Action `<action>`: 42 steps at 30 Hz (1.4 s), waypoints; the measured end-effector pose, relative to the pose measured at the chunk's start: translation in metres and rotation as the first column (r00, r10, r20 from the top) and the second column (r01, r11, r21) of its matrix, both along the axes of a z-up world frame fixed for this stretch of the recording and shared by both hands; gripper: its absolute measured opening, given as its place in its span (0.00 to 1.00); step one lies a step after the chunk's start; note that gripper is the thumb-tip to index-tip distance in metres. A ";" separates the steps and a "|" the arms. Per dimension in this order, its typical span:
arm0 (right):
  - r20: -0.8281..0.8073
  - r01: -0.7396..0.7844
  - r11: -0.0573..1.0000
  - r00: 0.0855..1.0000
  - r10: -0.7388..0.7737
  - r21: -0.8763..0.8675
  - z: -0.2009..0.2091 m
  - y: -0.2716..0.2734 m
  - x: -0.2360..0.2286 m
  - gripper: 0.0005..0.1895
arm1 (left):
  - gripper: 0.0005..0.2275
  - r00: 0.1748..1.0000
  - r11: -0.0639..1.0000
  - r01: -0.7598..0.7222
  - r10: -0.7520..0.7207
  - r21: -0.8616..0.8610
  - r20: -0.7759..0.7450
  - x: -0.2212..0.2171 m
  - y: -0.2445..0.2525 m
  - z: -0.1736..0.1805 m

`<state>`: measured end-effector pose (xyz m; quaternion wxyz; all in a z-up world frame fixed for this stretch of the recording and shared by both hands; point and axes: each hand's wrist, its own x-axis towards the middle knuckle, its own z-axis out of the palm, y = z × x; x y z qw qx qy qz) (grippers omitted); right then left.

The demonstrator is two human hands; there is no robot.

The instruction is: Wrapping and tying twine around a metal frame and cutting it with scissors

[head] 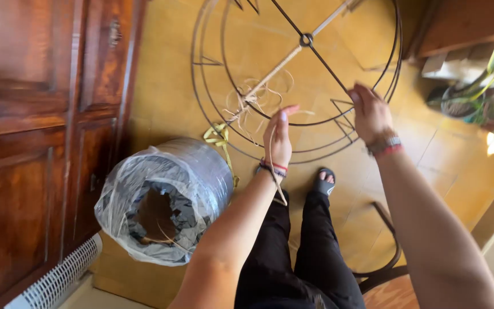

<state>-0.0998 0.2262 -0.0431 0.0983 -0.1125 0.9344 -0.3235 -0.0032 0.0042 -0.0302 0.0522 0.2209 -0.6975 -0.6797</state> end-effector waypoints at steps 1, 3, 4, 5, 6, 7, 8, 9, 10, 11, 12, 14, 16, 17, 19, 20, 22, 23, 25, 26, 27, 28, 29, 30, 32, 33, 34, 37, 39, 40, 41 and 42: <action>0.017 0.015 1.000 1.000 -0.016 0.008 -0.026 0.004 -0.004 0.14 | 0.20 1.000 1.000 0.015 -0.016 0.008 0.017 -0.005 0.003 -0.009; -0.014 -0.113 0.983 0.993 0.116 0.148 -0.074 0.013 -0.017 0.16 | 0.20 1.000 0.999 -0.007 0.008 0.048 -0.012 -0.016 0.009 -0.025; 0.001 -0.112 0.982 0.994 0.114 0.152 -0.087 0.017 -0.018 0.16 | 0.20 1.000 0.999 -0.006 0.006 0.053 0.003 -0.019 0.014 -0.038; -0.043 -0.160 0.968 0.984 0.172 0.194 -0.098 0.021 -0.019 0.14 | 0.20 0.999 0.990 -0.039 0.039 0.139 0.003 -0.021 0.019 -0.049; -0.089 -0.211 0.949 0.967 0.237 0.234 -0.108 0.023 -0.023 0.13 | 0.20 0.997 0.973 -0.078 0.080 0.219 0.003 -0.024 0.023 -0.060; -0.077 -0.217 0.948 0.967 0.241 0.233 -0.109 0.024 -0.019 0.13 | 0.20 0.996 0.972 -0.084 0.083 0.220 0.015 -0.025 0.024 -0.062; -0.094 -0.246 0.950 0.959 0.267 0.192 -0.108 0.025 -0.016 0.12 | 0.20 0.992 0.975 -0.127 0.130 0.183 0.000 -0.027 0.025 -0.064; -0.112 -0.274 0.950 0.950 0.292 0.152 -0.106 0.027 -0.013 0.10 | 0.21 0.985 0.975 -0.170 0.175 0.146 -0.016 -0.029 0.027 -0.064; -0.104 -0.280 0.947 0.949 0.298 0.156 -0.105 0.025 -0.013 0.10 | 0.21 0.984 0.973 -0.176 0.179 0.151 -0.009 -0.030 0.027 -0.062; -0.126 -0.260 0.954 0.952 0.279 0.147 -0.103 0.023 -0.013 0.10 | 0.22 0.982 0.977 -0.186 0.188 0.105 -0.011 -0.031 0.027 -0.059; -0.150 -0.240 0.961 0.954 0.260 0.134 -0.100 0.019 -0.012 0.11 | 0.22 0.980 0.979 -0.196 0.197 0.054 -0.015 -0.032 0.025 -0.054; -0.232 -0.282 0.941 0.918 0.321 0.187 -0.103 0.016 -0.008 0.09 | 0.23 0.973 0.972 -0.229 0.230 0.044 -0.021 -0.033 0.017 -0.050; -0.317 -0.315 0.918 0.868 0.381 0.242 -0.100 0.003 -0.007 0.09 | 0.24 0.964 0.965 -0.262 0.263 0.032 -0.037 -0.039 0.004 -0.050; -0.304 -0.264 0.946 0.900 0.312 0.189 -0.096 -0.007 -0.003 0.11 | 0.24 0.956 0.958 -0.285 0.286 0.027 -0.060 -0.043 -0.004 -0.051; -0.274 -0.208 0.968 0.931 0.240 0.141 -0.086 -0.026 0.009 0.13 | 0.24 0.950 0.952 -0.304 0.305 0.025 -0.071 -0.048 -0.021 -0.049; -0.173 -0.165 0.981 0.968 0.182 0.106 -0.081 -0.037 0.015 0.15 | 0.25 0.959 0.961 -0.277 0.276 0.006 -0.057 -0.051 -0.032 -0.045; -0.076 -0.121 0.990 0.989 0.127 0.072 -0.086 -0.052 0.032 0.16 | 0.26 0.967 0.968 -0.252 0.251 -0.015 -0.052 -0.055 -0.052 -0.044; -0.068 -0.129 0.990 0.989 0.132 0.049 -0.096 -0.056 0.043 0.17 | 0.27 0.964 0.964 -0.263 0.262 -0.036 -0.033 -0.057 -0.061 -0.047; -0.071 -0.123 0.992 0.990 0.125 0.036 -0.104 -0.067 0.055 0.19 | 0.28 0.965 0.964 -0.262 0.262 -0.045 -0.025 -0.067 -0.074 -0.055; 0.016 -0.060 0.997 0.998 0.061 -0.053 -0.100 -0.075 0.066 0.19 | 0.24 0.955 0.955 -0.293 0.290 -0.037 -0.069 -0.066 -0.079 -0.058; 0.107 0.012 0.991 0.994 0.003 -0.136 -0.096 -0.083 0.077 0.19 | 0.21 0.941 0.946 -0.322 0.318 -0.026 -0.113 -0.066 -0.084 -0.062; 0.113 0.017 0.990 0.994 -0.001 -0.137 -0.093 -0.086 0.083 0.19 | 0.21 0.943 0.948 -0.318 0.313 -0.030 -0.108 -0.063 -0.086 -0.068; 0.181 0.024 0.987 0.983 0.005 -0.157 -0.090 -0.089 0.090 0.20 | 0.21 0.946 0.948 -0.317 0.313 -0.033 -0.086 -0.061 -0.089 -0.072; 0.237 0.033 0.982 0.972 0.012 -0.184 -0.089 -0.097 0.091 0.21 | 0.21 0.948 0.949 -0.313 0.309 -0.038 -0.078 -0.064 -0.097 -0.078; 0.186 0.040 0.982 0.983 -0.005 -0.187 -0.094 -0.100 0.094 0.21 | 0.23 0.970 0.967 -0.241 0.238 -0.080 -0.047 -0.058 -0.103 -0.070; 0.141 0.041 0.983 0.990 -0.015 -0.182 -0.095 -0.100 0.098 0.22 | 0.24 0.985 0.978 -0.174 0.174 -0.112 -0.006 -0.055 -0.105 -0.067; 0.141 0.046 0.981 0.990 -0.020 -0.186 -0.089 -0.102 0.098 0.22 | 0.24 0.986 0.979 -0.168 0.168 -0.117 -0.007 -0.053 -0.103 -0.066; 0.160 0.064 0.977 0.987 -0.031 -0.204 -0.070 -0.104 0.097 0.19 | 0.22 0.975 0.969 -0.219 0.223 -0.115 0.021 -0.055 -0.096 -0.049; 0.130 0.204 0.916 0.977 -0.168 -0.347 -0.058 -0.105 0.097 0.18 | 0.20 0.984 0.909 -0.150 0.099 -0.388 -0.149 -0.061 -0.093 -0.016; 0.130 0.203 0.913 0.977 -0.167 -0.354 -0.049 -0.103 0.097 0.18 | 0.20 0.984 0.906 -0.151 0.098 -0.395 -0.151 -0.061 -0.092 -0.009; 0.064 0.286 0.841 0.955 -0.290 -0.460 -0.040 -0.099 0.097 0.15 | 0.18 0.987 0.951 -0.046 -0.004 -0.306 -0.162 -0.061 -0.090 -0.003; 0.016 0.352 0.751 0.910 -0.415 -0.558 -0.031 -0.091 0.099 0.13 | 0.17 0.979 0.975 0.066 -0.105 -0.210 -0.177 -0.060 -0.084 0.003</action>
